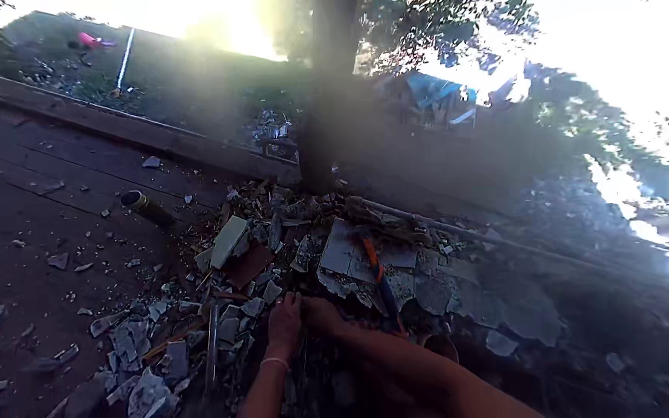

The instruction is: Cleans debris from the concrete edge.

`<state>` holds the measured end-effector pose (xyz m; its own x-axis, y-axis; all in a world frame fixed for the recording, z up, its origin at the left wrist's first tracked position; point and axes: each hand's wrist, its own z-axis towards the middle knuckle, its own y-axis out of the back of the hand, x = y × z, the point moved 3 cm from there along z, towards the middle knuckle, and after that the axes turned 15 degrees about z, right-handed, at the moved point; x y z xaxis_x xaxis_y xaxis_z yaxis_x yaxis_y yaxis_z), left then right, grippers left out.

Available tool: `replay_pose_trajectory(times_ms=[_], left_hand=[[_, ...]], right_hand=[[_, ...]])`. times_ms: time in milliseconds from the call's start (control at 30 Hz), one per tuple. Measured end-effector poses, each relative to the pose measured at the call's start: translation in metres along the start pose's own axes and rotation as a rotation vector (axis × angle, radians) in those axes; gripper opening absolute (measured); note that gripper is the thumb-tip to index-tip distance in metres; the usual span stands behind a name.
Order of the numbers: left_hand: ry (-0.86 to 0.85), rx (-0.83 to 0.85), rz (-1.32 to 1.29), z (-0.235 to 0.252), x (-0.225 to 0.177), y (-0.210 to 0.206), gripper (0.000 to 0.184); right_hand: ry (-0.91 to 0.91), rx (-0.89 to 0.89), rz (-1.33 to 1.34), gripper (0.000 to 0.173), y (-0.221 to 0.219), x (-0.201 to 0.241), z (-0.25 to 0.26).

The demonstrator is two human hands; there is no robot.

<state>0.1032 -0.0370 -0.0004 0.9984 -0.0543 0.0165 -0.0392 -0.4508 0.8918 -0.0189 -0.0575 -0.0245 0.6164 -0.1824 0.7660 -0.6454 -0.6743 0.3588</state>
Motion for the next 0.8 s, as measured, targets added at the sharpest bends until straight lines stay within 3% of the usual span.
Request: replay_pose_trajectory(times_ms=[167,300,367,467,567,800], left_hand=[[-0.042,0.077,0.078,0.004,-0.015,0.024,0.039],[-0.011,-0.017,0.136,0.001,-0.018,0.006,0.03],[-0.028,-0.098,0.207,0.002,-0.02,-0.002,0.037],[-0.025,-0.133,0.271,0.001,-0.022,-0.011,0.047],[-0.029,-0.153,0.327,-0.002,-0.028,-0.013,0.038],[-0.001,-0.145,0.312,-0.011,-0.044,-0.024,0.027]], right_hand=[[0.11,-0.133,0.135,0.034,0.024,0.002,-0.024],[-0.19,-0.163,0.257,0.032,0.028,-0.011,-0.039],[-0.303,-0.136,0.316,0.041,0.027,-0.02,-0.037],[-0.365,-0.052,0.42,0.049,0.02,-0.035,-0.03],[-0.378,-0.063,0.587,0.051,0.017,-0.039,-0.024],[-0.48,-0.155,0.929,0.032,0.016,-0.042,-0.02]])
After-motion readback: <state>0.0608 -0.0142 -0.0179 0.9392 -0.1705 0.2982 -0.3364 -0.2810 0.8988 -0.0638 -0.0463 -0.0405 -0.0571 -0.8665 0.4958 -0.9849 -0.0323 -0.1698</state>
